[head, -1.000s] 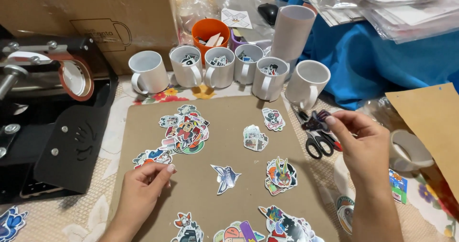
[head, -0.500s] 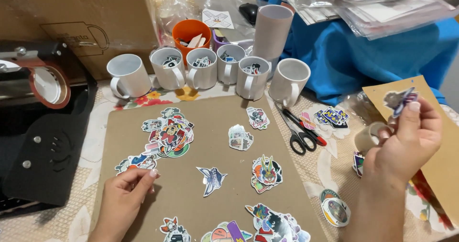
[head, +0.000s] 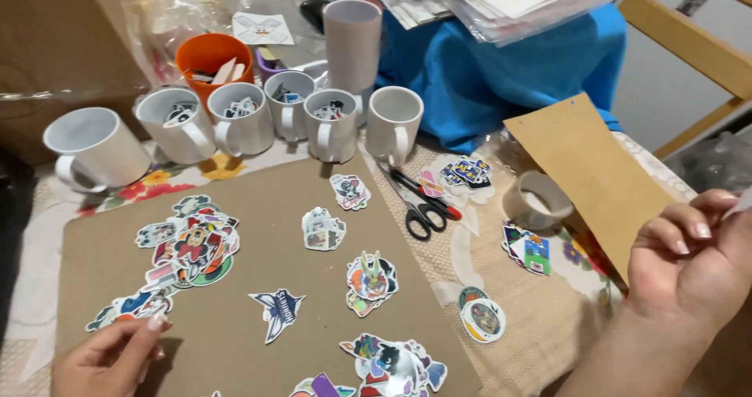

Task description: The person is sorting through a large pile of various stickers and arranging them neatly on a brown board, likely for a production or packaging step.

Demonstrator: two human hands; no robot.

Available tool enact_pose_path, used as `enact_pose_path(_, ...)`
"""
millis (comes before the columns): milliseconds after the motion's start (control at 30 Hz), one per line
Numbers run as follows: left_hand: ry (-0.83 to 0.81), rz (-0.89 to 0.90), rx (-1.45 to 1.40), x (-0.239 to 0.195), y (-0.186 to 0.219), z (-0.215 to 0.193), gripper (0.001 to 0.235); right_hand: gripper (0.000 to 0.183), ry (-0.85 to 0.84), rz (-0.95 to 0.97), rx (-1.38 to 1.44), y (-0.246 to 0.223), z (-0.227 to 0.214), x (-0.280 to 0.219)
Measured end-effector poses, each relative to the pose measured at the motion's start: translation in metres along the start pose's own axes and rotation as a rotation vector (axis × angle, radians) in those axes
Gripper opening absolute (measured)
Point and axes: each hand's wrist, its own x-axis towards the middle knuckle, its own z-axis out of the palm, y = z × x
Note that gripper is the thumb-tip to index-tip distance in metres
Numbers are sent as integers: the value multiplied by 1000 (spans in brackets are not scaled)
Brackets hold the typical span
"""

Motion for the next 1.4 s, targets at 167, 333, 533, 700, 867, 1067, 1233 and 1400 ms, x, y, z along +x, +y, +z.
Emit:
enact_pose_path(167,-7,36,61,-8,8,2,13,11,57,-38,-378,-6,7,-30)
enact_pose_path(333,-14,-19,168,6,-11,0,13,10,46,-11,-695,12,-27,-41)
enact_pose_path(533,-28,28,105,11,-19,2,16,24,-406,468,-1083,57,-38,-71)
enact_pose_path(700,-14,-1,134,1,2,-1,14,27,-435,569,-1182,66,-39,-77)
enact_pose_path(867,-35,-7,76,0,3,-2,15,24,-458,550,-1241,66,-29,-80)
enact_pose_path(1067,14,28,19,-5,4,0,12,23,-409,606,-1173,76,-29,-86)
enact_pose_path(1233,10,13,40,-3,6,0,13,22,-401,579,-1184,77,-27,-88)
enact_pose_path(1400,-4,19,54,-2,5,-1,13,20,-432,468,-1263,81,-30,-92)
